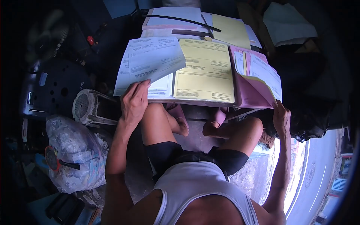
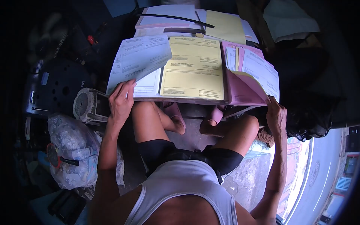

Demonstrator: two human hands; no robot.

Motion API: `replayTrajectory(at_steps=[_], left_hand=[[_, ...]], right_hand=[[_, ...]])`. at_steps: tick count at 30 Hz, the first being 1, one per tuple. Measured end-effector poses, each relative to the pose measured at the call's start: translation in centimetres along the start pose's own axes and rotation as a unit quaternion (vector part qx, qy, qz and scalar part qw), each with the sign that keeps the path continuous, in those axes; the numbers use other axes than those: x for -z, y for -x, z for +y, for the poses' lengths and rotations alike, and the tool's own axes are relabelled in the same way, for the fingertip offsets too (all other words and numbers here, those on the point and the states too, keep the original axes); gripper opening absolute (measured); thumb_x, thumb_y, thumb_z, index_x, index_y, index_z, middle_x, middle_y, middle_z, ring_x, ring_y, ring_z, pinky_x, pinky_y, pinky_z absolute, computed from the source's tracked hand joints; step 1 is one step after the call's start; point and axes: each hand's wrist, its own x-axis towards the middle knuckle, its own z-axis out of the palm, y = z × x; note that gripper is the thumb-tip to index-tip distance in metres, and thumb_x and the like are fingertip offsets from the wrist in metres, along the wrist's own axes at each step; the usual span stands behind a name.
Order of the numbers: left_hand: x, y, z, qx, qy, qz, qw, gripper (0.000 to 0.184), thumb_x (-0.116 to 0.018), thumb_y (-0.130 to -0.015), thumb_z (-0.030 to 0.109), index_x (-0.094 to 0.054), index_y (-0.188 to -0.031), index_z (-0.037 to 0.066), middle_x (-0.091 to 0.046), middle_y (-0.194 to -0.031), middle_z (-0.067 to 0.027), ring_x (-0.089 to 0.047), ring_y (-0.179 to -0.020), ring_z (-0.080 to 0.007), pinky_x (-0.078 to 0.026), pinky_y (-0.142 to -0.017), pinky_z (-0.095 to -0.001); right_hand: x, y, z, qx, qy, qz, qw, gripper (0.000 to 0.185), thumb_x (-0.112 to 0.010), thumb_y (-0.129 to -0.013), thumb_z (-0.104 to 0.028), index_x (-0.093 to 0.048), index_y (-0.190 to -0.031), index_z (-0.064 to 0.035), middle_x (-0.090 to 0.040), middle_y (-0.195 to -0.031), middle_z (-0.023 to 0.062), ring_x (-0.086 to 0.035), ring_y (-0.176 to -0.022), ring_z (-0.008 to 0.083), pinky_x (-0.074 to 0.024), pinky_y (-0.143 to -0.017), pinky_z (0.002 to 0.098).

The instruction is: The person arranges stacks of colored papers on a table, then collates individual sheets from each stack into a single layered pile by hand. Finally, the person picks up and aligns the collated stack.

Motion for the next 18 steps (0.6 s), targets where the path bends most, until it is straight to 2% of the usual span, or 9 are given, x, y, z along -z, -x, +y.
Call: replayTrajectory(at_steps=[4,8,9,10,12,13,14,16,18], left_hand=[[-4.3,-3.3,3.4,-0.18,-0.046,-0.145,0.972,0.071,-0.059,-0.087,-0.002,-0.044,-0.155,0.013,-0.066,-0.107,-0.0131,-0.069,-0.091,-0.0284,-0.06,-0.083,-0.0396],[-7.7,-4.8,6.5,-0.243,-0.036,-0.186,0.951,0.047,-0.061,-0.086,0.004,-0.062,-0.133,0.005,-0.061,-0.101,-0.0127,-0.067,-0.089,-0.0267,-0.06,-0.082,-0.0387],[-8.2,-4.8,7.3,-0.2,-0.065,-0.296,0.932,0.039,-0.058,-0.089,0.006,-0.065,-0.128,0.002,-0.065,-0.121,-0.0139,-0.067,-0.109,-0.0283,-0.057,-0.095,-0.0436],[-8.8,-4.5,7.2,-0.202,-0.063,-0.297,0.931,0.039,-0.058,-0.089,0.006,-0.065,-0.128,0.002,-0.065,-0.121,-0.0139,-0.067,-0.109,-0.0283,-0.057,-0.095,-0.0436],[-10.5,-3.5,7.1,-0.284,-0.037,-0.187,0.94,0.014,-0.06,-0.086,0.004,-0.066,-0.097,-0.001,-0.06,-0.098,-0.0125,-0.067,-0.091,-0.0246,-0.057,-0.088,-0.0395],[-9.9,-3.3,7.5,-0.256,-0.072,-0.31,0.913,0.032,-0.06,-0.093,0.011,-0.068,-0.122,0.0,-0.064,-0.13,-0.0145,-0.064,-0.118,-0.0283,-0.045,-0.112,-0.0484],[-9.6,-2.9,7.6,-0.264,-0.066,-0.313,0.91,0.032,-0.06,-0.093,0.011,-0.068,-0.122,0.0,-0.064,-0.13,-0.0145,-0.064,-0.118,-0.0283,-0.045,-0.112,-0.0484],[-8.9,-2.1,7.6,-0.263,-0.01,-0.191,0.946,0.029,-0.063,-0.091,0.016,-0.069,-0.113,-0.002,-0.064,-0.12,-0.016,-0.063,-0.115,-0.0306,-0.043,-0.108,-0.0575],[-8.4,-1.3,7.9,-0.237,-0.009,-0.222,0.946,0.037,-0.064,-0.094,0.022,-0.068,-0.122,-0.002,-0.063,-0.129,-0.0149,-0.059,-0.122,-0.0319,-0.037,-0.111,-0.0653]], right_hand=[[0.3,-1.0,0.2,-0.044,-0.034,0.033,0.998,0.017,-0.06,-0.102,-0.014,-0.067,-0.107,0.0008,-0.067,-0.078,0.0262,-0.069,-0.067,0.0409,-0.051,-0.058,0.0435],[0.9,-2.1,0.1,-0.057,-0.066,0.043,0.995,0.018,-0.059,-0.103,-0.016,-0.067,-0.105,0.0009,-0.067,-0.074,0.024,-0.068,-0.061,0.0353,-0.05,-0.057,0.0418],[0.9,-2.5,0.1,-0.057,-0.068,0.056,0.994,0.019,-0.059,-0.103,-0.017,-0.066,-0.104,0.0009,-0.066,-0.073,0.0232,-0.067,-0.06,0.0335,-0.0497,-0.057,0.0414],[1.0,-2.8,0.1,-0.059,-0.07,0.068,0.993,0.02,-0.058,-0.104,-0.018,-0.066,-0.103,0.0009,-0.065,-0.071,0.0225,-0.066,-0.058,0.0316,-0.0494,-0.057,0.041],[0.9,-3.9,0.0,-0.064,-0.072,0.075,0.993,0.02,-0.058,-0.104,-0.018,-0.066,-0.103,0.0,-0.065,-0.071,0.0216,-0.066,-0.058,0.0322,-0.049,-0.056,0.0408],[0.8,-4.5,0.1,-0.056,-0.061,0.084,0.993,0.019,-0.058,-0.104,-0.019,-0.066,-0.104,-0.001,-0.065,-0.071,0.0215,-0.066,-0.059,0.033,-0.0493,-0.057,0.0414],[0.9,-5.1,-0.3,-0.049,-0.051,0.093,0.993,0.019,-0.058,-0.104,-0.019,-0.067,-0.105,-0.002,-0.065,-0.072,0.0213,-0.066,-0.059,0.0339,-0.0496,-0.058,0.0419],[1.5,-6.2,-2.5,-0.053,-0.046,0.097,0.993,0.017,-0.059,-0.103,-0.017,-0.068,-0.108,-0.0044,-0.067,-0.075,0.0219,-0.067,-0.064,0.0377,-0.0518,-0.062,0.0432],[1.3,-7.5,-4.3,-0.04,-0.069,0.108,0.991,0.016,-0.058,-0.101,-0.015,-0.069,-0.11,-0.0065,-0.068,-0.079,0.0231,-0.069,-0.072,0.0409,-0.0539,-0.067,0.0466]])
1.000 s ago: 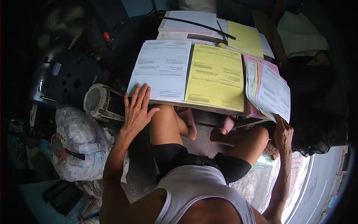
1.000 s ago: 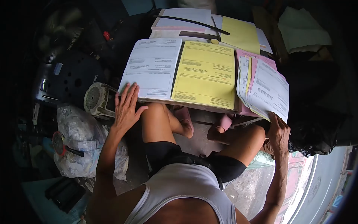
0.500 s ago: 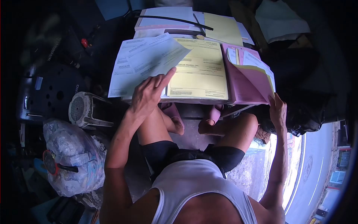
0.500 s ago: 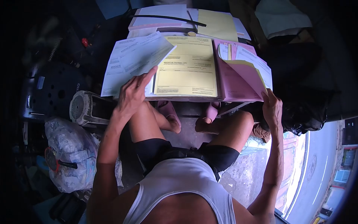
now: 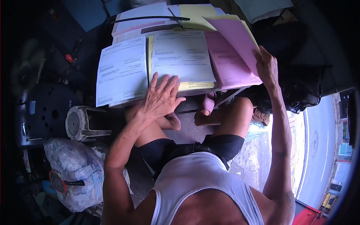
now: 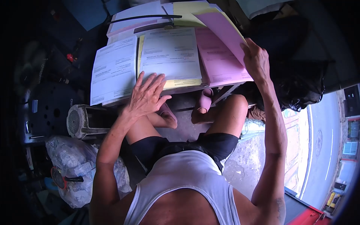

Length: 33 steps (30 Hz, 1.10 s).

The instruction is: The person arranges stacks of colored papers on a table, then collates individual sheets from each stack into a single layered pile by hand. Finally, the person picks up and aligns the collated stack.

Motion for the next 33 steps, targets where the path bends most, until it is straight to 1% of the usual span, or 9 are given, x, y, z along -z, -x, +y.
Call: replayTrajectory(at_steps=[5,10,18,20,23,28,30,31,33], left_hand=[[-1.6,1.3,0.4,-0.032,-0.077,0.07,0.994,0.027,-0.069,-0.088,0.017,-0.074,-0.11,0.002,-0.066,-0.12,-0.0095,-0.062,-0.114,-0.0271,-0.038,-0.11,-0.0683],[-1.3,1.2,0.9,-0.016,-0.057,0.083,0.995,0.022,-0.068,-0.085,0.014,-0.075,-0.102,0.003,-0.067,-0.116,-0.0076,-0.062,-0.11,-0.0244,-0.039,-0.107,-0.0687],[-1.4,1.2,1.1,-0.009,-0.05,0.106,0.993,0.021,-0.066,-0.086,0.016,-0.075,-0.1,0.004,-0.065,-0.115,-0.0068,-0.062,-0.105,-0.023,-0.042,-0.104,-0.0646],[-1.3,1.1,1.1,-0.005,-0.049,0.106,0.993,0.019,-0.066,-0.086,0.017,-0.074,-0.098,0.004,-0.065,-0.113,-0.0074,-0.061,-0.104,-0.0237,-0.042,-0.104,-0.0645],[-0.9,1.1,1.2,0.029,-0.029,0.076,0.996,0.019,-0.076,-0.085,0.017,-0.075,-0.101,0.007,-0.07,-0.111,-0.0032,-0.066,-0.103,-0.0226,-0.046,-0.1,-0.0542],[0.9,0.2,0.9,0.032,-0.018,0.097,0.995,0.015,-0.078,-0.084,0.017,-0.075,-0.097,0.01,-0.071,-0.111,-0.0033,-0.066,-0.104,-0.0239,-0.047,-0.099,-0.0537],[1.8,-0.6,0.9,0.033,-0.06,0.151,0.986,0.019,-0.081,-0.083,0.019,-0.075,-0.098,0.01,-0.072,-0.111,-0.0033,-0.066,-0.106,-0.0254,-0.046,-0.101,-0.0549],[1.7,-0.9,0.9,0.025,-0.082,0.184,0.979,0.028,-0.079,-0.087,0.031,-0.074,-0.101,0.007,-0.07,-0.117,-0.0043,-0.064,-0.113,-0.0282,-0.045,-0.1,-0.0634],[2.8,-1.9,2.4,0.016,-0.099,0.239,0.966,0.027,-0.079,-0.087,0.029,-0.074,-0.105,0.009,-0.07,-0.116,-0.0028,-0.063,-0.11,-0.0273,-0.046,-0.097,-0.058]], right_hand=[[-4.4,-1.6,-5.3,0.166,0.035,0.028,0.985,0.018,-0.063,-0.092,-0.01,-0.068,-0.109,-0.0096,-0.072,-0.078,0.0196,-0.072,-0.073,0.0391,-0.058,-0.068,0.0479],[-8.2,1.5,-9.9,0.282,0.063,-0.112,0.951,0.032,-0.058,-0.085,-0.002,-0.065,-0.115,-0.008,-0.073,-0.076,0.017,-0.073,-0.068,0.0349,-0.0571,-0.063,0.0469],[-7.9,2.8,-9.7,0.25,0.026,-0.189,0.949,0.032,-0.059,-0.083,0.0,-0.066,-0.113,-0.0051,-0.071,-0.074,0.0198,-0.072,-0.069,0.0371,-0.0561,-0.064,0.046],[-8.3,3.5,-9.5,0.311,0.035,-0.174,0.934,0.031,-0.059,-0.082,0.0,-0.067,-0.112,-0.0054,-0.07,-0.071,0.0196,-0.072,-0.068,0.0367,-0.0559,-0.063,0.046],[-8.7,4.7,-9.5,0.324,0.049,-0.187,0.926,0.028,-0.061,-0.083,-0.002,-0.067,-0.11,-0.0038,-0.069,-0.067,0.0188,-0.072,-0.066,0.0348,-0.056,-0.062,0.0449],[-7.7,5.7,-10.3,0.362,0.0,-0.151,0.92,0.025,-0.063,-0.082,-0.005,-0.068,-0.106,-0.0025,-0.069,-0.066,0.0162,-0.073,-0.064,0.0312,-0.0562,-0.06,0.0418],[-8.2,5.7,-10.6,0.337,0.042,-0.163,0.926,0.027,-0.064,-0.08,-0.005,-0.068,-0.106,-0.0026,-0.07,-0.068,0.0155,-0.073,-0.065,0.0309,-0.0563,-0.06,0.0414],[-8.5,5.4,-10.6,0.299,0.096,-0.189,0.93,0.028,-0.065,-0.079,-0.005,-0.068,-0.107,-0.0026,-0.071,-0.07,0.0151,-0.073,-0.066,0.0307,-0.0564,-0.06,0.0412],[-8.3,3.9,-10.6,0.324,0.092,-0.169,0.926,0.024,-0.062,-0.081,-0.007,-0.069,-0.104,-0.0047,-0.072,-0.072,0.0127,-0.074,-0.068,0.0301,-0.056,-0.06,0.0417]])
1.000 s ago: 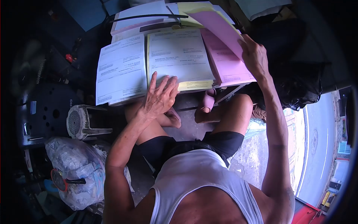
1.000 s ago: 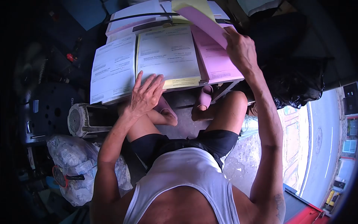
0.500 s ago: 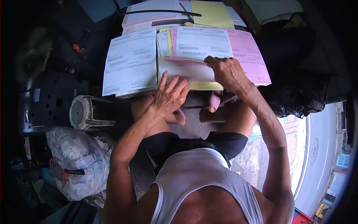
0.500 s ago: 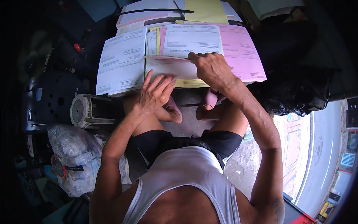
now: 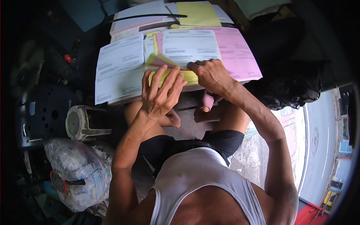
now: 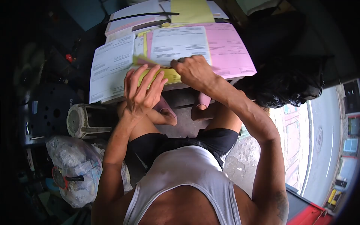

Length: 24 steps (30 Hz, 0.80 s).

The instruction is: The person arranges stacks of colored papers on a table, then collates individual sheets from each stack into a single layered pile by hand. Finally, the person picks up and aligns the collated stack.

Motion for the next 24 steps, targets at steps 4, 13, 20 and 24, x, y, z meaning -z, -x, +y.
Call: replayTrajectory(at_steps=[4,13,20,24], left_hand=[[-0.6,-0.9,6.0,-0.07,0.098,-0.001,0.993,0.026,-0.074,-0.091,0.029,-0.074,-0.104,0.006,-0.069,-0.112,-0.006,-0.061,-0.105,-0.0255,-0.048,-0.09,-0.0507],[-11.2,-4.6,11.6,-0.046,0.139,-0.128,0.981,0.052,-0.068,-0.092,0.036,-0.062,-0.128,0.0,-0.057,-0.134,-0.0163,-0.053,-0.127,-0.0313,-0.042,-0.102,-0.0598],[-12.1,-3.3,11.7,-0.079,0.117,-0.115,0.983,0.028,-0.065,-0.086,0.018,-0.068,-0.108,0.002,-0.065,-0.112,-0.01,-0.062,-0.108,-0.0233,-0.047,-0.094,-0.0513],[-12.4,-4.0,11.1,-0.072,0.173,-0.083,0.979,0.016,-0.066,-0.086,0.018,-0.07,-0.096,0.007,-0.067,-0.099,-0.0038,-0.065,-0.096,-0.0192,-0.05,-0.089,-0.0489]], right_hand=[[2.6,-2.7,2.0,0.129,0.105,0.101,0.981,0.012,-0.062,-0.086,-0.016,-0.068,-0.092,-0.0071,-0.071,-0.081,0.0062,-0.073,-0.074,0.0232,-0.0563,-0.061,0.0364],[6.9,1.1,9.9,0.209,0.207,0.098,0.951,0.033,-0.064,-0.083,-0.016,-0.068,-0.115,-0.0091,-0.071,-0.113,0.0058,-0.069,-0.102,0.0211,-0.0576,-0.089,0.0324],[1.4,13.2,14.1,-0.027,0.088,0.047,0.995,0.038,-0.065,-0.079,-0.002,-0.07,-0.117,-0.008,-0.075,-0.106,0.0102,-0.074,-0.095,0.0274,-0.0598,-0.078,0.039],[0.9,16.4,11.4,-0.073,0.085,0.055,0.992,0.048,-0.07,-0.077,-0.002,-0.064,-0.125,-0.0057,-0.075,-0.105,0.0132,-0.074,-0.094,0.0301,-0.0595,-0.079,0.0401]])
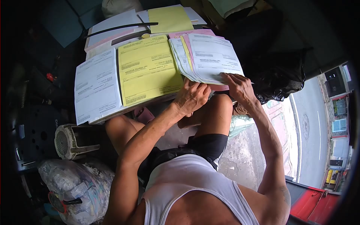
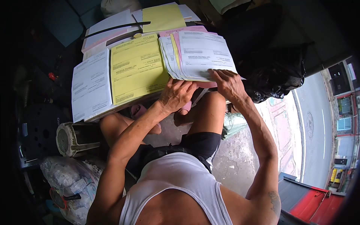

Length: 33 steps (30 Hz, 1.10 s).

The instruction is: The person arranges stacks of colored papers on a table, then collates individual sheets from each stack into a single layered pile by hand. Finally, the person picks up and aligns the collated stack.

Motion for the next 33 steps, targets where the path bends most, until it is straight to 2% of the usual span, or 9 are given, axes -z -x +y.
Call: replayTrajectory(at_steps=[7,11,13,17,19,21,25,27,33], left_hand=[[1.2,-1.0,-1.0,0.007,0.025,0.094,0.995,0.018,-0.071,-0.087,0.023,-0.073,-0.1,0.011,-0.069,-0.094,-0.0028,-0.063,-0.098,-0.0255,-0.049,-0.094,-0.0539],[4.3,-0.9,-2.7,0.058,0.026,0.11,0.992,0.026,-0.075,-0.09,0.025,-0.072,-0.109,0.008,-0.071,-0.105,-0.0081,-0.065,-0.1,-0.0284,-0.051,-0.093,-0.0498],[5.6,-0.7,-4.0,0.206,0.163,0.218,0.94,0.027,-0.077,-0.09,0.021,-0.072,-0.114,0.008,-0.073,-0.105,-0.0107,-0.068,-0.099,-0.0288,-0.054,-0.087,-0.0446],[5.7,1.2,-7.9,0.474,0.414,0.13,0.766,0.061,-0.077,-0.094,0.03,-0.052,-0.141,-0.002,-0.063,-0.133,-0.0191,-0.062,-0.121,-0.0274,-0.053,-0.096,-0.0397],[5.6,1.3,-10.2,0.49,0.455,0.125,0.733,0.07,-0.076,-0.094,0.037,-0.048,-0.144,-0.003,-0.058,-0.139,-0.0218,-0.057,-0.128,-0.0285,-0.049,-0.105,-0.04],[6.5,0.9,-12.1,0.558,0.557,0.113,0.604,0.073,-0.072,-0.095,0.044,-0.047,-0.146,-0.002,-0.056,-0.141,-0.0194,-0.055,-0.131,-0.0279,-0.044,-0.111,-0.0417],[8.9,1.3,-16.9,0.46,0.699,0.102,0.538,0.056,-0.072,-0.093,0.054,-0.065,-0.126,0.008,-0.07,-0.117,-0.006,-0.064,-0.114,-0.0187,-0.05,-0.099,-0.0382],[11.6,1.7,-17.4,0.486,0.65,0.125,0.571,0.037,-0.078,-0.092,0.042,-0.072,-0.109,0.011,-0.071,-0.099,0.0005,-0.068,-0.095,-0.0116,-0.053,-0.085,-0.0311],[14.4,5.5,-20.0,0.521,0.578,0.079,0.623,0.03,-0.077,-0.093,0.028,-0.071,-0.112,0.006,-0.072,-0.093,-0.0024,-0.068,-0.081,-0.0095,-0.057,-0.074,-0.0258]], right_hand=[[2.2,-0.4,-3.7,-0.007,0.021,-0.003,1.0,0.049,-0.073,-0.091,-0.019,-0.056,-0.134,-0.0026,-0.072,-0.116,0.0155,-0.07,-0.107,0.0334,-0.0532,-0.098,0.0446],[1.9,-2.1,-1.5,-0.045,-0.01,0.036,0.998,0.033,-0.059,-0.08,0.007,-0.062,-0.113,0.0001,-0.072,-0.092,0.0178,-0.072,-0.084,0.0351,-0.0595,-0.073,0.0426],[4.1,-4.2,-0.4,-0.054,-0.011,0.055,0.997,0.032,-0.059,-0.084,0.007,-0.06,-0.114,-0.0018,-0.071,-0.093,0.0187,-0.073,-0.082,0.0369,-0.0599,-0.07,0.0436],[10.6,-9.5,1.1,-0.108,-0.056,0.079,0.989,0.016,-0.059,-0.099,-0.002,-0.059,-0.114,-0.0042,-0.07,-0.096,0.0203,-0.071,-0.079,0.0419,-0.0595,-0.067,0.0415],[13.6,-11.7,1.6,-0.198,-0.097,0.063,0.973,0.027,-0.06,-0.098,-0.006,-0.055,-0.125,-0.0011,-0.071,-0.1,0.0217,-0.072,-0.094,0.0354,-0.0582,-0.072,0.0425],[15.1,-13.6,2.3,-0.229,-0.173,0.133,0.949,0.039,-0.057,-0.103,-0.014,-0.054,-0.139,-0.0018,-0.071,-0.11,0.0227,-0.072,-0.099,0.0269,-0.0566,-0.085,0.039],[14.9,-16.2,3.9,-0.201,-0.394,0.095,0.892,0.051,-0.058,-0.099,-0.017,-0.051,-0.146,-0.0003,-0.068,-0.126,0.0148,-0.064,-0.111,0.0229,-0.0472,-0.102,0.0353],[12.6,-16.4,4.0,-0.207,-0.502,0.039,0.839,0.051,-0.058,-0.096,-0.015,-0.052,-0.143,0.0038,-0.067,-0.124,0.0159,-0.062,-0.113,0.0225,-0.0442,-0.103,0.0343],[-1.6,-14.3,2.1,-0.255,-0.704,-0.034,0.662,0.05,-0.059,-0.087,-0.01,-0.056,-0.133,0.0094,-0.066,-0.12,0.0169,-0.062,-0.111,0.0229,-0.0478,-0.098,0.0308]])
